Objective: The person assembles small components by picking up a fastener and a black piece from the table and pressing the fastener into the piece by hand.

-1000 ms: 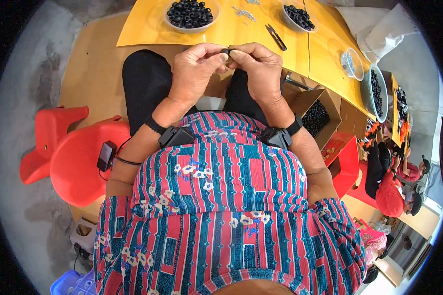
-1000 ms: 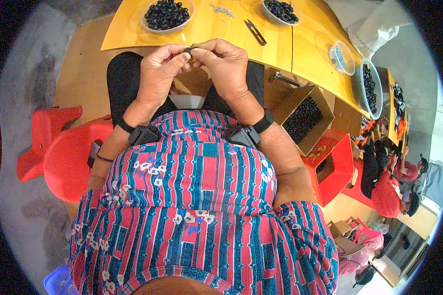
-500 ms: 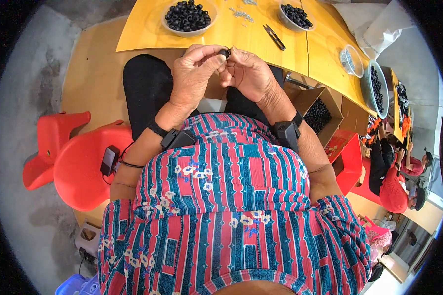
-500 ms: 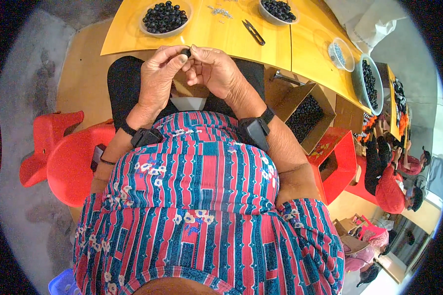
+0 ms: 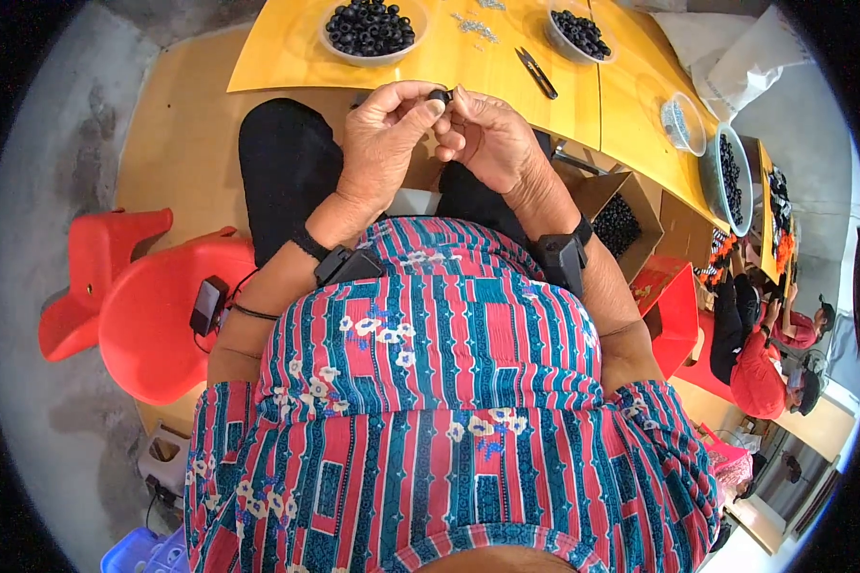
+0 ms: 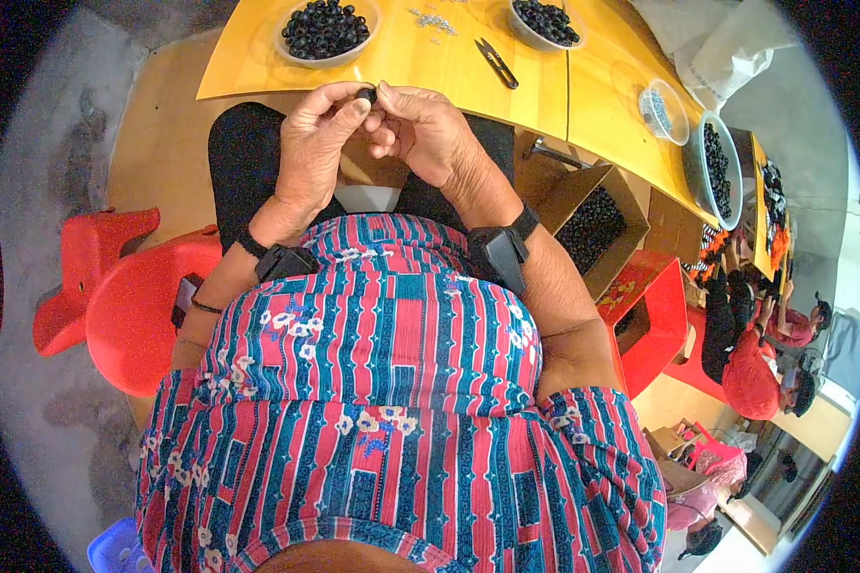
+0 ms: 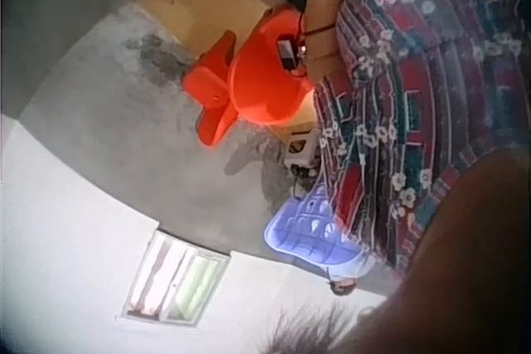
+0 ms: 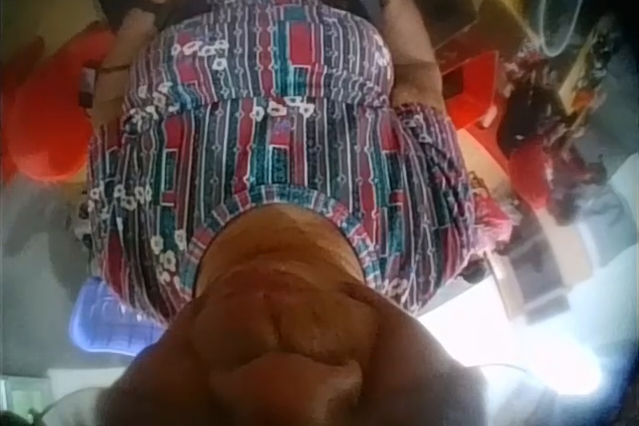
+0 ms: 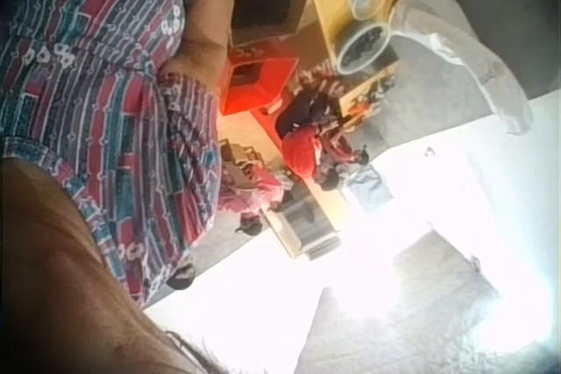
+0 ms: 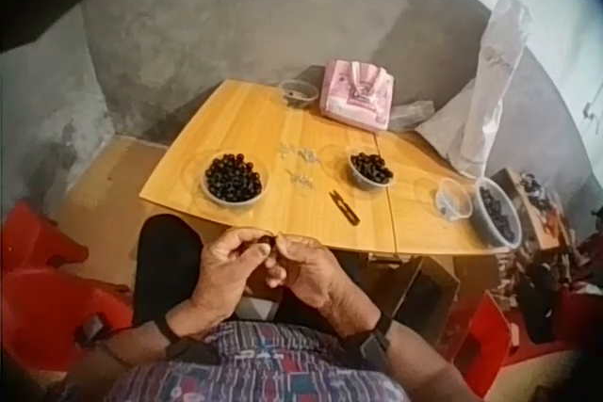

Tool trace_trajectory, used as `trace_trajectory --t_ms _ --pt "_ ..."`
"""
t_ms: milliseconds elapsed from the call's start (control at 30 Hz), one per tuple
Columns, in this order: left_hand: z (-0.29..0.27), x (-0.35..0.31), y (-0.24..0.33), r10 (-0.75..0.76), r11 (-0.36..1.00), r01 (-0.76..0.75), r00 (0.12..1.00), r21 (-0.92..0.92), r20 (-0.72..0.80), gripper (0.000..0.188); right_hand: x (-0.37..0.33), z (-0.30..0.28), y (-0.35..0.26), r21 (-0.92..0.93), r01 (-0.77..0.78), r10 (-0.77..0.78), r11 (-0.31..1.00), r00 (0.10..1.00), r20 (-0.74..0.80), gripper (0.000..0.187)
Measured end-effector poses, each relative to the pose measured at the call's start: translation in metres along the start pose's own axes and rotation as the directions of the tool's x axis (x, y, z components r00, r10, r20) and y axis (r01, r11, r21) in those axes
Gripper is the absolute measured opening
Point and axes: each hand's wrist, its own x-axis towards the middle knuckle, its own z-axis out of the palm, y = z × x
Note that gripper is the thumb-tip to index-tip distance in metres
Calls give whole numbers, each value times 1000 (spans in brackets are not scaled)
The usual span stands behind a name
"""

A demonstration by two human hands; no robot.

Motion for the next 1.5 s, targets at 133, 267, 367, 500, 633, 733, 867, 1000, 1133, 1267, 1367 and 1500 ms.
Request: trace_trajectory --t_ms 133,267,367,500,633,733,867,1000,1133,1267,1367,1500 --pt "-1 0 -3 -43 999 43 999 -28 0 21 0 -4 -1 15 -19 18 1000 1000 9 30" --pt "-2 0 -3 -30 999 30 1000 36 -6 22 -1 -3 -2 -2 -34 34 999 999 10 30" --pt "-1 0 -4 -24 1000 24 1000 18 0 21 -2 -1 -2 2 -42 42 999 999 -25 30" --pt "-2 0 -3 -34 999 34 999 -19 9 20 -1 -1 0 31 -37 37 999 999 -11 30" --pt "-3 0 -7 9 1000 -10 1000 28 25 20 -1 -7 -3 -4 -43 43 999 999 33 30" --pt "-6 -1 -8 26 994 -29 999 101 33 21 -3 -10 -5 -36 -47 50 998 996 68 29" --pt "-6 1 -11 79 983 -82 997 164 27 23 -3 -11 -5 -28 -35 37 999 998 60 29" --pt "-3 -1 -7 -1 997 0 1000 83 20 23 -2 -14 -4 -28 -34 35 999 998 55 29" --pt "-4 0 -9 26 990 -27 1000 137 7 23 0 -18 -3 -13 -53 53 999 996 69 29" --pt "-7 0 -10 29 989 -30 1000 146 9 21 0 -16 -4 -4 -81 81 997 992 99 30" --pt "-7 0 -6 43 983 -47 999 177 25 20 0 -17 -5 -10 -109 109 994 990 89 31" --pt "-7 1 -4 55 969 -63 998 239 39 19 -1 -18 -7 -30 -132 134 991 987 86 32"
